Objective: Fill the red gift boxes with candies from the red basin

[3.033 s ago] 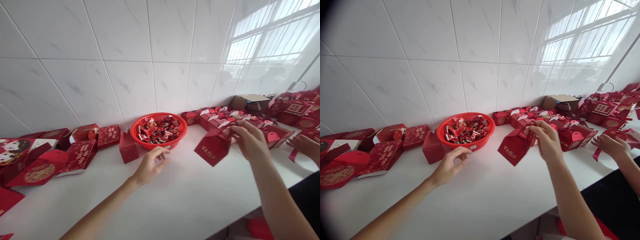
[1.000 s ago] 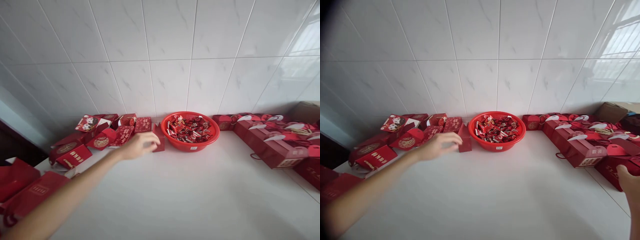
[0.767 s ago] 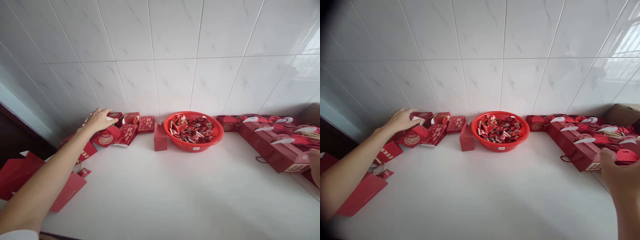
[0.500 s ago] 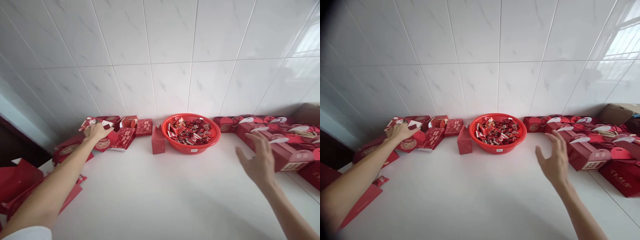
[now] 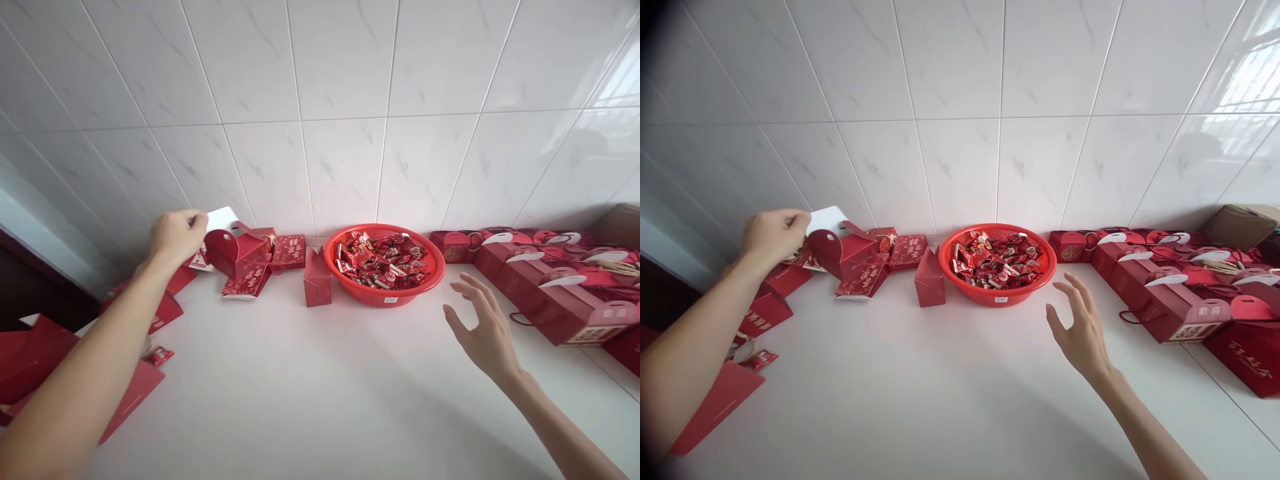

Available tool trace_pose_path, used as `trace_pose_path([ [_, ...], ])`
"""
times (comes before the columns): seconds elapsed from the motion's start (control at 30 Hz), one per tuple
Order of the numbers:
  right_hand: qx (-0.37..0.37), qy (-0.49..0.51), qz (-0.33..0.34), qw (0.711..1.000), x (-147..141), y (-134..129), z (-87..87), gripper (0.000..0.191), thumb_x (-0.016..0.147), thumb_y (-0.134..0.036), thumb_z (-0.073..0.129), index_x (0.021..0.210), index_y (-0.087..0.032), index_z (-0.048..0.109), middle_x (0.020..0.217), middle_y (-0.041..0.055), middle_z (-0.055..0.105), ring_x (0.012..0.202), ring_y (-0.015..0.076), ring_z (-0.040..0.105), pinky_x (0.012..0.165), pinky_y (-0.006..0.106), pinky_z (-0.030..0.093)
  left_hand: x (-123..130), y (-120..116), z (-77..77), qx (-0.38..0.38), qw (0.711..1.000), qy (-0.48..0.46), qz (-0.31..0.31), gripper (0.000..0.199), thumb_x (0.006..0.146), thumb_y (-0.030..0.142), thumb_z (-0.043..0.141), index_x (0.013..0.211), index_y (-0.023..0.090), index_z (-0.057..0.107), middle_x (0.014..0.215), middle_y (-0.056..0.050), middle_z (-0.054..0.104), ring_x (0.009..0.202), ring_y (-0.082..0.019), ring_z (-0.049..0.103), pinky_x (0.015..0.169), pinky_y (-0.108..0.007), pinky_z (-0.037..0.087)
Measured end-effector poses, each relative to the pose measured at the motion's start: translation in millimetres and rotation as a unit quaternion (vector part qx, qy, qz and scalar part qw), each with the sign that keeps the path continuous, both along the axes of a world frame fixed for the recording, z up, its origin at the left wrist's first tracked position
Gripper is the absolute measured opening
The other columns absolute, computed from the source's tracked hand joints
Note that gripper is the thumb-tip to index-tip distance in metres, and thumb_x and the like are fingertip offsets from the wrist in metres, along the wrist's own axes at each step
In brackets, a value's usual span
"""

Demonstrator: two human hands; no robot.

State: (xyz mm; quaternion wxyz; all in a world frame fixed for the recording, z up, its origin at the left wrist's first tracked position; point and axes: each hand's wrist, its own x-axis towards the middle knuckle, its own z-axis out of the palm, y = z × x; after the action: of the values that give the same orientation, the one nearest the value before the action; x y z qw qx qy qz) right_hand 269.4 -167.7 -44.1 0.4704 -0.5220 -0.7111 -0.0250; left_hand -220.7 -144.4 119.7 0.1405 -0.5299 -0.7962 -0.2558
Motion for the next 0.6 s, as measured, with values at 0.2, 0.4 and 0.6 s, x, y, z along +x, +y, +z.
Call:
trace_pose_path([
  [0.2, -0.019, 0.058, 0.197, 0.978, -50, -4, 27.9, 0.020, 0.097, -0.033, 0.057, 0.115, -0.025, 0.058, 0.131, 0.0125, 0.062, 0.109, 0.0264, 0.067, 0.089, 0.043, 0.058, 79, -19, -4.7, 0.068, 0.967, -0.078, -0.234, 0.039, 0.093, 0.040, 0.047, 0.090, 0.008, 0.070, 0.070, 0.003, 0.057, 0.070, -0.011, 0.049, 0.066, -0.019, 0.038],
  [0.4, 0.018, 0.057, 0.301, 0.952, -91, -23, 71.1, 0.025, 0.096, -0.034, 0.061, 0.119, -0.025, 0.058, 0.097, 0.0048, 0.066, 0.085, 0.0195, 0.066, 0.080, 0.037, 0.057, 155, -42, -46.1, 0.041, 0.874, -0.029, -0.483, 0.036, 0.101, 0.035, 0.043, 0.075, 0.018, 0.062, 0.066, 0.002, 0.060, 0.061, -0.012, 0.053, 0.062, -0.022, 0.040],
  [0.6, -0.130, -0.141, 0.254, 0.948, -92, -35, 73.7, 0.020, 0.087, -0.009, 0.058, 0.099, -0.022, 0.069, 0.101, 0.0056, 0.064, 0.064, 0.0120, 0.056, 0.059, 0.027, 0.048, 188, -42, -92.7, 0.005, 0.824, -0.113, -0.555, 0.035, 0.104, 0.029, 0.040, 0.075, 0.018, 0.056, 0.065, 0.003, 0.054, 0.058, -0.010, 0.047, 0.058, -0.022, 0.037],
])
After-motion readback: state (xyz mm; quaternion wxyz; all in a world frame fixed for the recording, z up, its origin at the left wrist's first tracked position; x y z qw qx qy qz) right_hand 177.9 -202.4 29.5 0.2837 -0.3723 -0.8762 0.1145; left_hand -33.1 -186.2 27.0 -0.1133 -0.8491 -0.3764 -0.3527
